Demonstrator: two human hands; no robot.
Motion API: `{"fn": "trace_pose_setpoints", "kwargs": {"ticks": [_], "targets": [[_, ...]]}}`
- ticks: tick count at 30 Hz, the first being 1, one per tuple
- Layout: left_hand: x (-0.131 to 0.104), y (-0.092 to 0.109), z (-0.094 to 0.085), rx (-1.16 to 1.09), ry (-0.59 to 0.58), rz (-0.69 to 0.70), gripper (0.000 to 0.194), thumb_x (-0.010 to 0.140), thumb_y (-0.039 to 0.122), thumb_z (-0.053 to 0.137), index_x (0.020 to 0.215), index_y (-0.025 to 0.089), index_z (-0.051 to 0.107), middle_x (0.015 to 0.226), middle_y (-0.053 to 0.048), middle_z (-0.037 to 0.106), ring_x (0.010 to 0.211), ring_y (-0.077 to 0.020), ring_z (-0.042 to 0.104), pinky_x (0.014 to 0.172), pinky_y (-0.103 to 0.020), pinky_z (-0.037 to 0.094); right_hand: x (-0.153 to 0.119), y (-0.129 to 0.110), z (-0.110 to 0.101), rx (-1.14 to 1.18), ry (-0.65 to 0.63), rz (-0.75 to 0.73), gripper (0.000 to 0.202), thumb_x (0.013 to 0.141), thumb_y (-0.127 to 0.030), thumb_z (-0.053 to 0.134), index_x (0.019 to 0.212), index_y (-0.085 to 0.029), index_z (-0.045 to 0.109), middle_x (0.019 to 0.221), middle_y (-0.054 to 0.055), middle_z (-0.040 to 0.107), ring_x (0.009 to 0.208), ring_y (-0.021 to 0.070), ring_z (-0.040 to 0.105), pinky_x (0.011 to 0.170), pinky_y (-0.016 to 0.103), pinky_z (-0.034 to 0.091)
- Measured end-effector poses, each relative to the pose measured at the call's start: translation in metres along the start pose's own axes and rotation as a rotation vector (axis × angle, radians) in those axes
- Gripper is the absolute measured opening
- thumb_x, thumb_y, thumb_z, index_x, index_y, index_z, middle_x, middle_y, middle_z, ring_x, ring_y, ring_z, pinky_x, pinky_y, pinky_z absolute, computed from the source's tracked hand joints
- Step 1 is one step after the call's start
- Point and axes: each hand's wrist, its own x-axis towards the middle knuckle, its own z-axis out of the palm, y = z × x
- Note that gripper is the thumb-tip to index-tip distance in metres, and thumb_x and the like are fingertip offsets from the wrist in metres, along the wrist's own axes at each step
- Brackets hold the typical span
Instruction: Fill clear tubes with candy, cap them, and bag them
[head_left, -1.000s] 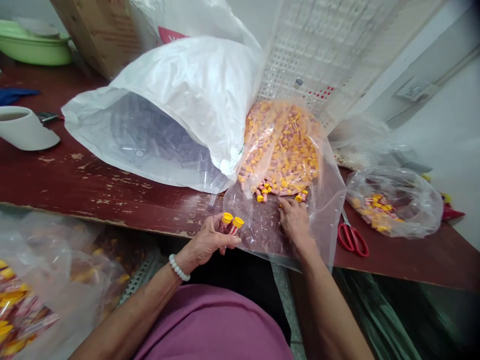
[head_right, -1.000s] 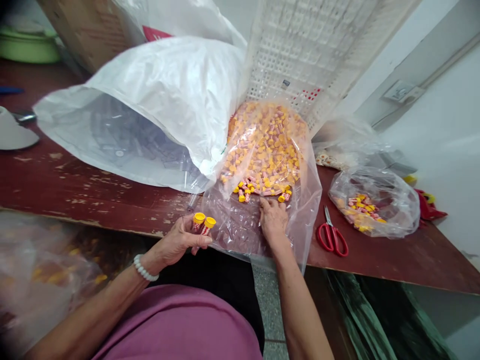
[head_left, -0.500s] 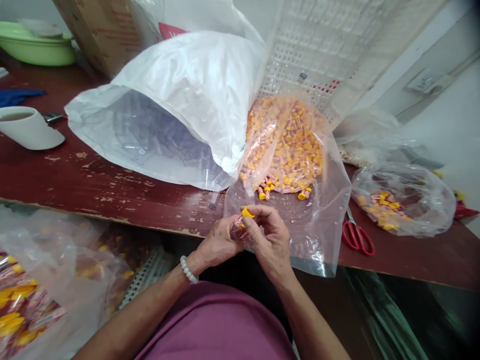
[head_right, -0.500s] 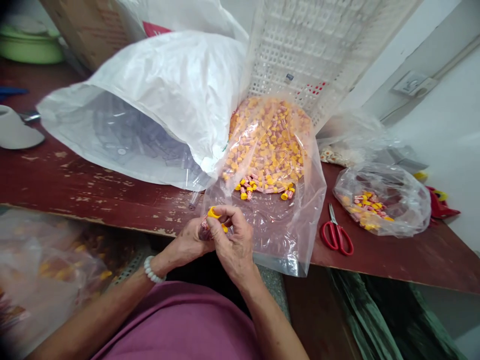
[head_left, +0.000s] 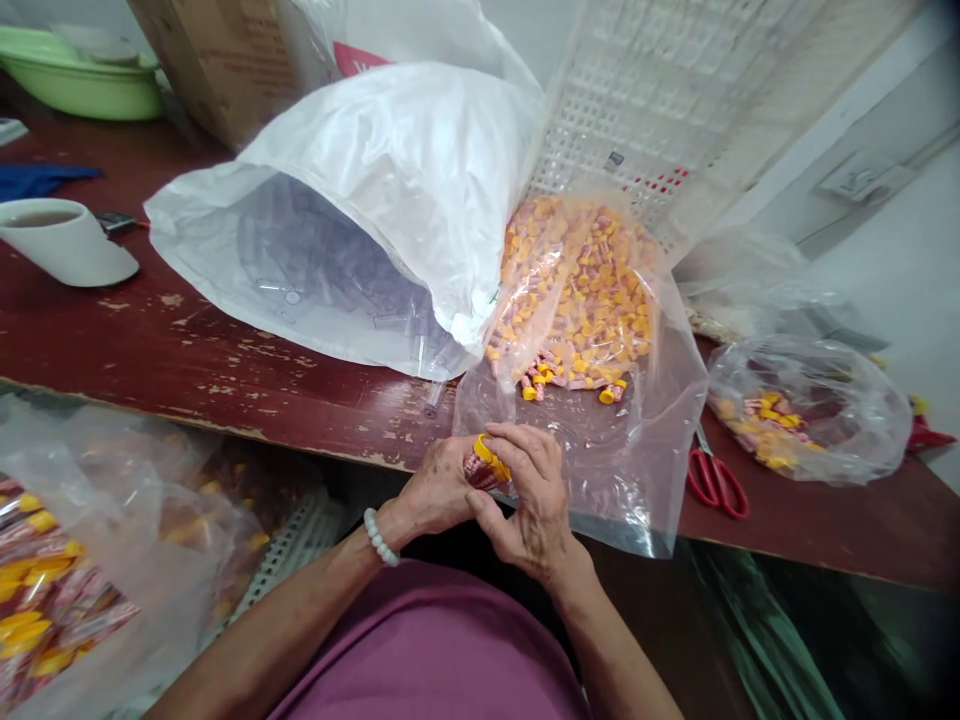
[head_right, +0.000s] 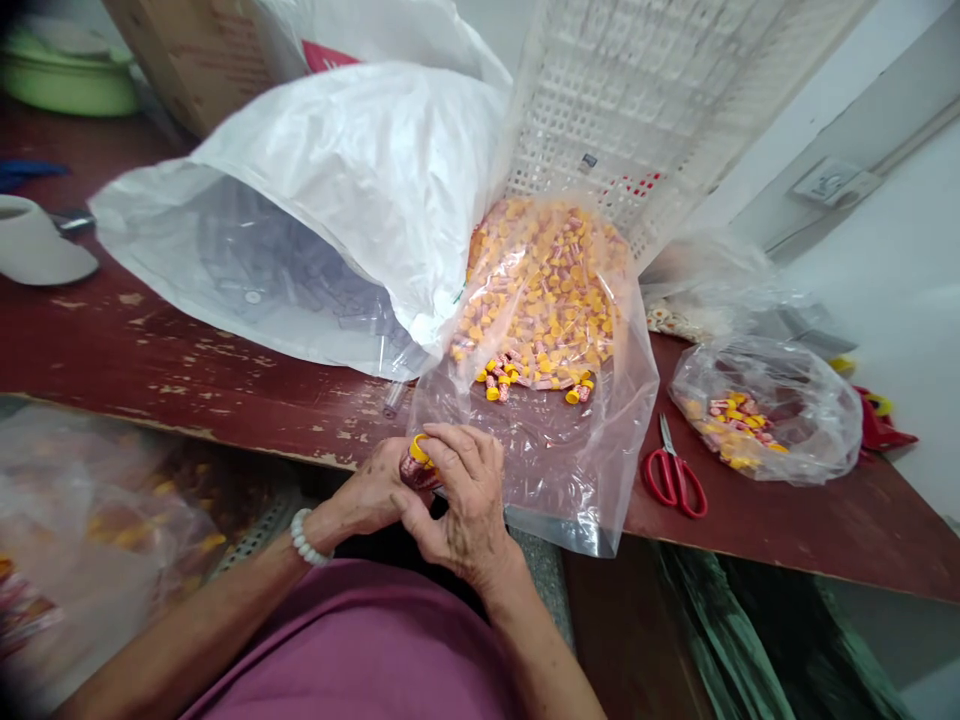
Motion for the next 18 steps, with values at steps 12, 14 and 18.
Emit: {"fn": "trace_pose_setpoints", "kwargs": {"ticks": [12,14,18], "targets": [[0.0023,-0.0031,0.0017,-0.192,-0.102,-0.189,0.018,0.049,0.007,0.057,0.064,0.014,0.051,0.061,0.006,0.04,0.056,-0.0074,0.032,0.049,-0.021,0.026,-0.0095,-0.0022,0.0075,0.048,-0.038,0.017,0.044,0.073,-0.035,0.065,0.112,-0.02,0.051,0.113,0.01,0.059,0.105,0.0244,0.053,0.092,0.043,0.04],[0.0011,-0.0038,0.0024,-0.241,-0.072,-0.196,0.018,0.049,0.007,0.057,0.063,0.014,0.05,0.06,0.006,0.039,0.056,-0.0072,0.031,0.048,-0.021,0.026,-0.0092,-0.001,0.0077,0.122,-0.073,0.077,0.037,0.076,-0.034,0.061,0.11,-0.022,0.052,0.113,0.008,0.059,0.107,0.023,0.053,0.093,0.042,0.041],[0.0,-0.0068,-0.0013,-0.464,-0.108,-0.282,0.015,0.05,0.008,0.057,0.061,0.015,0.049,0.055,0.006,0.04,0.051,-0.0066,0.032,0.045,-0.021,0.024,-0.0073,0.0021,0.0071,0.216,-0.148,0.195,0.062,0.078,-0.045,0.061,0.131,-0.022,0.038,0.131,0.011,0.048,0.122,0.0243,0.045,0.099,0.042,0.04]]}}
